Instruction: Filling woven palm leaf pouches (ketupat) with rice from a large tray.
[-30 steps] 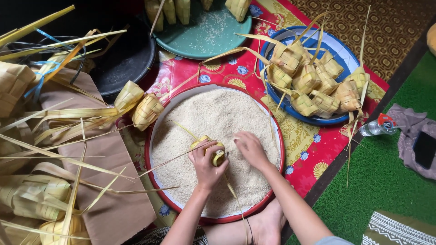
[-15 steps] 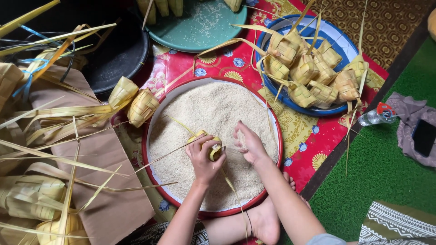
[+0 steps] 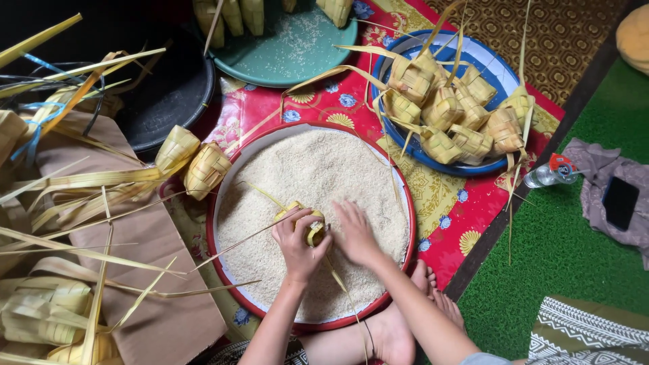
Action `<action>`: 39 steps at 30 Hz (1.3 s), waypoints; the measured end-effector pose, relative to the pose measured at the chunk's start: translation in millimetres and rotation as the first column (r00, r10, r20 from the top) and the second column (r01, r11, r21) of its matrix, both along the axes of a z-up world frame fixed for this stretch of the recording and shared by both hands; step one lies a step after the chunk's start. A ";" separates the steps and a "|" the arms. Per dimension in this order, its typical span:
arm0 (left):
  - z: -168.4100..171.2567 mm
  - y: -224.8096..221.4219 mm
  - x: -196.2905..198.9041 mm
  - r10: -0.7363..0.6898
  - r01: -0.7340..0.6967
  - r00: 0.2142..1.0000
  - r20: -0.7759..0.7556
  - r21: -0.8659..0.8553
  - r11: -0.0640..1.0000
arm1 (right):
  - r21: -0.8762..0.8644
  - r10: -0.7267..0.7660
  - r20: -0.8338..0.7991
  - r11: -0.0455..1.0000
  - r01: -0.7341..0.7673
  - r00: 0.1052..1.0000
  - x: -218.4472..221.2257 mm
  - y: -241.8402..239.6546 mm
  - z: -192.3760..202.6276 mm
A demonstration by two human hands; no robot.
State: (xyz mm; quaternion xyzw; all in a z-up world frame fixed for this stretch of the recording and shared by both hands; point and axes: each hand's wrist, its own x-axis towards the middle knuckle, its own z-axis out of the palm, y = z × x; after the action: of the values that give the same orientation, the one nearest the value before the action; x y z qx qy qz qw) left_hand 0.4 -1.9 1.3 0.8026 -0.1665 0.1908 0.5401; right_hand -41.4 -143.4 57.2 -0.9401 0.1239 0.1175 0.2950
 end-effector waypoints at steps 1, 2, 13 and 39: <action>0.4 0.8 -0.4 -0.008 0.008 1.000 0.002 0.001 1.000 | 0.001 -0.008 0.002 1.000 0.008 1.000 -5.8 -1.1 -17.2; 0.8 1.2 -0.7 -0.004 0.004 1.000 -0.001 -0.001 1.000 | -0.103 -0.005 0.120 0.994 0.018 0.993 -11.7 -2.5 -34.4; 10.8 1.8 -1.5 -0.007 0.007 1.000 -0.014 0.012 1.000 | 0.808 -0.699 -0.233 0.247 0.534 0.677 26.4 0.3 10.2; 6.6 5.4 -2.7 -0.069 0.066 0.996 0.053 0.066 0.996 | 0.465 -0.494 -0.289 0.677 0.571 0.820 16.4 -10.0 15.4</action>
State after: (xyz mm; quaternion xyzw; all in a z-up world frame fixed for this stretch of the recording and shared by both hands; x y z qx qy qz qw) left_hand -2.3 3.5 7.9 0.8078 -0.2143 0.1890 0.5156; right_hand -25.0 -153.3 72.6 -0.7322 0.3752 0.1212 0.5553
